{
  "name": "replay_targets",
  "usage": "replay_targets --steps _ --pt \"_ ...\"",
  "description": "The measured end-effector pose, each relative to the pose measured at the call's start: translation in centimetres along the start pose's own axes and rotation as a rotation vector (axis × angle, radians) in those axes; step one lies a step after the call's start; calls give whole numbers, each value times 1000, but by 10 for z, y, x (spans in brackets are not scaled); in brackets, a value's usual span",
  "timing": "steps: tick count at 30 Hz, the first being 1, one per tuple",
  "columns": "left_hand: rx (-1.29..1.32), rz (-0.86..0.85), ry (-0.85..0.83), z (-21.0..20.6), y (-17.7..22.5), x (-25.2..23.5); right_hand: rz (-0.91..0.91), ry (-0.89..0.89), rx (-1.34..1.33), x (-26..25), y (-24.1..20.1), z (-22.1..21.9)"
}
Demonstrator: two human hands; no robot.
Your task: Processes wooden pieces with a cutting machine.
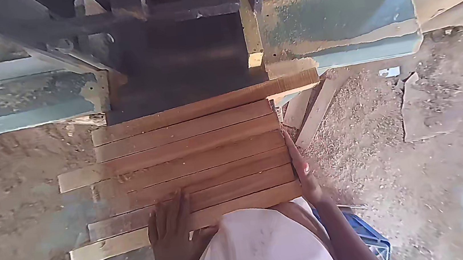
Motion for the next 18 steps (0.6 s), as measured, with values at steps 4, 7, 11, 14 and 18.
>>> replay_targets --steps 4,7,11,14,18 --pt "-104 -38 -8 -5 -13 -1 34 -5 -18 -4 -3 -9" --pt "-148 -60 26 -8 -19 0 62 -27 -23 -9 -5 -16" --pt "-17 -45 30 2 -32 2 126 88 152 -25 -15 5" --pt "122 145 117 27 -64 -13 227 393 401 -58 -35 58" --pt "244 489 288 60 -124 -68 136 509 343 -133 -23 97"
Point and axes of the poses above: each hand's wrist, its own x-axis away from the middle knuckle, its own z-axis out of the back of the hand, y = z × x, the point moved 5 cm from there along -x, towards the middle knuckle, and after that the axes turned 8 degrees about z, right-handed, at the moved point
